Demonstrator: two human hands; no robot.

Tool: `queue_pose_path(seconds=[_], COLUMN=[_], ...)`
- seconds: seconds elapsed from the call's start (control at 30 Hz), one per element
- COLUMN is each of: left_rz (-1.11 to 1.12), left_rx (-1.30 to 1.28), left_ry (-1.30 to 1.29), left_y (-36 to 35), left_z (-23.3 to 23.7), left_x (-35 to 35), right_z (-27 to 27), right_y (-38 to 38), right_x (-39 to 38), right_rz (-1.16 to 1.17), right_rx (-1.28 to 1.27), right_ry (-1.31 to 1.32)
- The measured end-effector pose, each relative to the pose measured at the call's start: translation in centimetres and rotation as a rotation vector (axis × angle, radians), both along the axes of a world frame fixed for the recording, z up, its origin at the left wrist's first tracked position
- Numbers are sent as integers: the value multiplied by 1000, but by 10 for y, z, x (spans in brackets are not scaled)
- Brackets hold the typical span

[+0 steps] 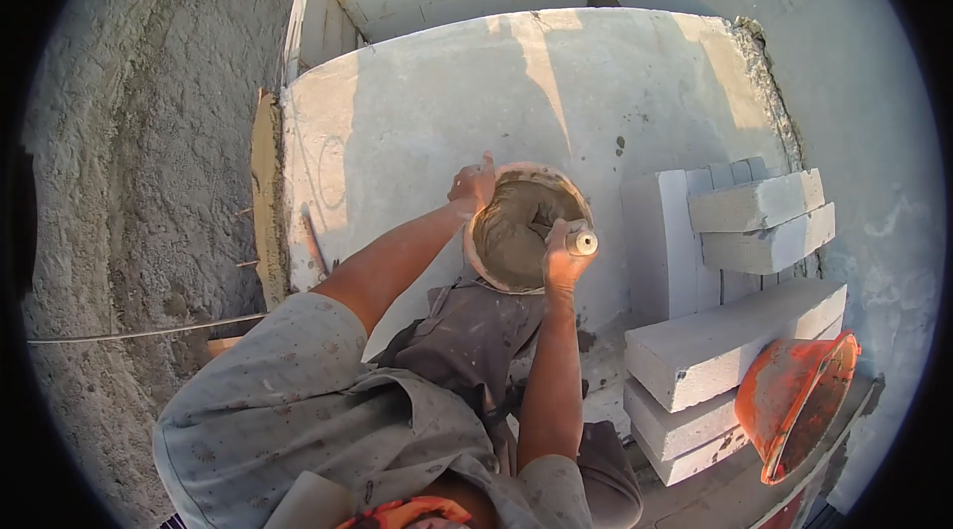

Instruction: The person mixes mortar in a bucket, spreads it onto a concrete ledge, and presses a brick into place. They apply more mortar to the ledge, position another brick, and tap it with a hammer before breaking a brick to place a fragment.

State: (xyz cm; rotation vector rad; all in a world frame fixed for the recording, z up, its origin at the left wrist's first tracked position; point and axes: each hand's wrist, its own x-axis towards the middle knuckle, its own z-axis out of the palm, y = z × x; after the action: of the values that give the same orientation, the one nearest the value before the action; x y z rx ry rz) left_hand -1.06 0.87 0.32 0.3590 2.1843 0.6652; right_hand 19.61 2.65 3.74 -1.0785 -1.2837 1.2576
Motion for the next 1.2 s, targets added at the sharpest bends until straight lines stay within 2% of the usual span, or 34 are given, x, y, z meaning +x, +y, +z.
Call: queue_pose_path(seconds=[0.07, 0.13, 0.17, 0.27, 0.3, 0.33, 0.37, 0.47, 0.5, 0.57, 0.67, 0.7, 0.77, 0.8, 0.9, 1.0, 1.03, 1.13, 1.17, 1.2], left_rz=[-22, -51, -63, 9, -7, -23, -39, -31, -40, -38, -34, -32, -31, -28, -36, -50, -35, -9, -1, 3], left_rx=[-11, -28, -38, -33, -28, -23, -16, -38, -23, -8, -26, -19, 15, 32, -6, 8, -1, -23, -23, -24], left_ry=[-8, -35, -51, 51, 31, 11, -8, 17, 33, 45, 39, 43, 56, 65, 35, 37, 23, 25, 53, 80], left_y=[-6, -6, -7, -2, -2, -5, -5, -3, -5, -2, -4, -2, -3, -2, -1, -1, -1, 0, 1, 0], left_z=[-17, 2, 8, -23, -17, -7, 1, -21, -24, -12, -18, -22, -32, -34, -32, -34, -30, -24, -25, -26], left_x=[1, 2, 3, 7, 5, 6, 3, -1, 3, 1, 2, 1, 1, 0, -1, -2, -1, 2, 3, 5], right_z=[38, 117, 137, 116, 68, 11, -19, 33, 62, 107, 122, 94, 38, 27, 82, 98, 100, 106, 109, 106], right_y=[-12, -3, 3, 21, 21, 14, -1, -20, -17, -12, -28, -35, -61, -72, -103, -125, -135, -165, -176, -180], right_x=[8, -4, -11, -17, -15, -10, -7, -1, 3, 13, 29, 41, 56, 62, 75, 110, 118, 135, 137, 142], right_rz=[165, 87, 50, -148, -129, -96, -78, 134, 130, 12, -109, -81, -82, -81, 11, 283, 303, 291, 248, 269], right_rx=[-117, -38, -1, 157, 96, 98, 181, -126, -168, -23, -19, -81, -143, -175, -287, 179, 192, -68, -281, -228], right_ry=[-64, 31, 76, 136, 221, 157, -55, -143, 32, 164, 362, 366, 262, 212, -124, -563, -557, -419, -281, -415])
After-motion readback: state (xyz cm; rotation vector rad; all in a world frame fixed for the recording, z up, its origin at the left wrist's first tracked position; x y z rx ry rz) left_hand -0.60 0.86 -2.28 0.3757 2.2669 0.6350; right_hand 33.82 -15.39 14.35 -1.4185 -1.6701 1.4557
